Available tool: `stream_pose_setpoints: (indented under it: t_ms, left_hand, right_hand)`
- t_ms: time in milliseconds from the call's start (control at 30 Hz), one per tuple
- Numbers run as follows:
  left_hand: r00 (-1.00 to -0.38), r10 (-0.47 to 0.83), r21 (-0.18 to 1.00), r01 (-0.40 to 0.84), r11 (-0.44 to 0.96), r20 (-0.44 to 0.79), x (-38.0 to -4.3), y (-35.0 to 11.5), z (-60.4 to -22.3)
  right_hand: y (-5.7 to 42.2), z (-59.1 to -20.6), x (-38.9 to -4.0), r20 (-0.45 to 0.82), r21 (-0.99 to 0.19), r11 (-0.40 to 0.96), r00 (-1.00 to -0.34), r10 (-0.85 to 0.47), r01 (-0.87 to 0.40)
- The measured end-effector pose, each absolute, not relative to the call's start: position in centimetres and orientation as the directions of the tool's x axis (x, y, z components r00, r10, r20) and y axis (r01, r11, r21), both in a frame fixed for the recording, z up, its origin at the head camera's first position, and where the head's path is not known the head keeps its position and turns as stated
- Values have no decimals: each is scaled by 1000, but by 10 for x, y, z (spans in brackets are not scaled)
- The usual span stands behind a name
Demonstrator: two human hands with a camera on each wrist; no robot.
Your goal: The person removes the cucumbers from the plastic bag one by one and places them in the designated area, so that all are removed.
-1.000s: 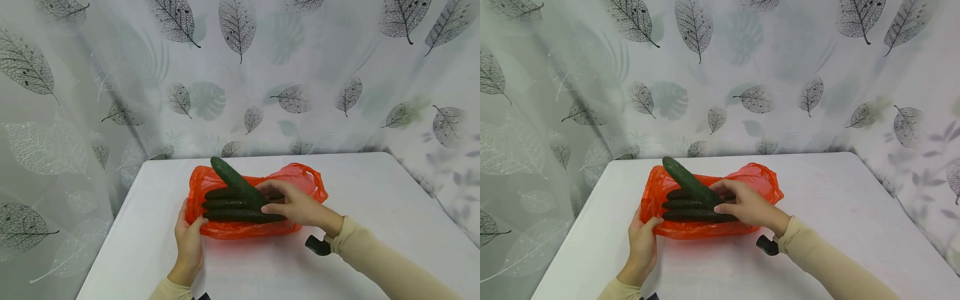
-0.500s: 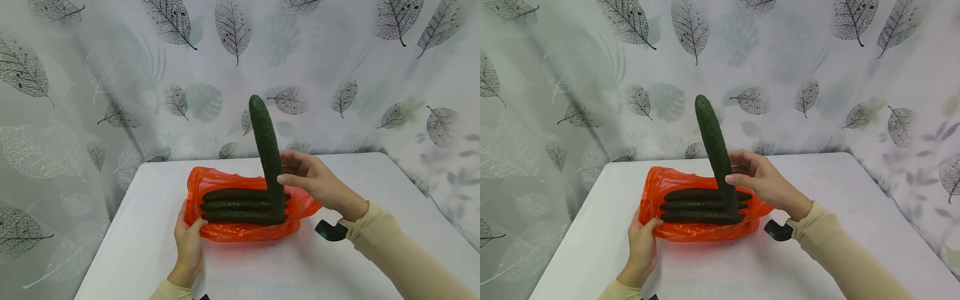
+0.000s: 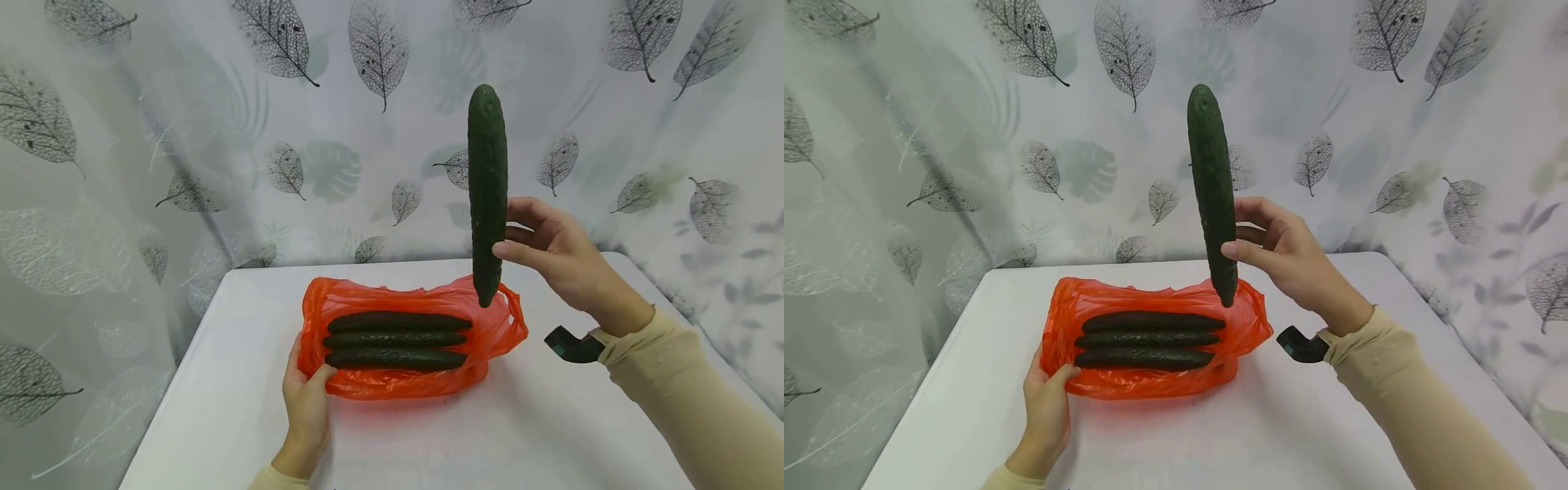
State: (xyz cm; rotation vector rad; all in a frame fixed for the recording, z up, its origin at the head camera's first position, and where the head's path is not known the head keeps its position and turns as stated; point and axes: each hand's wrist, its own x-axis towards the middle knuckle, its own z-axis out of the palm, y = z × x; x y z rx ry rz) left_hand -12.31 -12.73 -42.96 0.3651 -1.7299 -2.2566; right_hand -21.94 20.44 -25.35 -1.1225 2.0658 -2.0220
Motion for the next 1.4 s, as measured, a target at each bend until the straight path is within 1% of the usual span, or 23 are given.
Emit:
stream_pose_setpoints:
  t_ms: [100,200,400,633,700,800,967,1067,1300,1400]
  left_hand:
    - [-932,-362,970,62,-236,-29,-123,-127,-431]
    - [-932,-362,973,63,-223,-23,-123,-126,-432]
    - [-927,-376,979,71,-190,-6,-122,-126,-432]
    - [-928,-373,986,45,-163,-19,-120,-127,-432]
    - [-928,-373,986,43,-161,-20,-120,-127,-432]
    - [-929,-368,985,42,-165,-23,-120,-127,-432]
    - [-933,-359,983,38,-178,-29,-119,-127,-432]
    - [-935,-354,981,40,-191,-31,-119,-128,-433]
    - [-932,-360,980,40,-194,-33,-119,-131,-433]
    - [-932,-361,979,41,-200,-34,-120,-131,-433]
  right_hand:
    - [211,-253,-222,443,-877,-63,-749,-492,-477]
    - [215,-253,-224,445,-875,-50,-759,-474,-482]
    - [221,-253,-226,473,-868,-75,-773,-423,-491]
    - [230,-254,-229,492,-866,-114,-792,-362,-486]
    - [234,-256,-231,492,-865,-98,-795,-355,-492]
    - [241,-261,-233,473,-866,-23,-806,-355,-499]
    - [256,-276,-235,420,-835,207,-834,-358,-510]
    - [265,-286,-237,403,-802,303,-841,-362,-515]
    - [285,-310,-244,386,-736,421,-839,-383,-530]
    - [294,-318,-245,363,-720,467,-852,-376,-513]
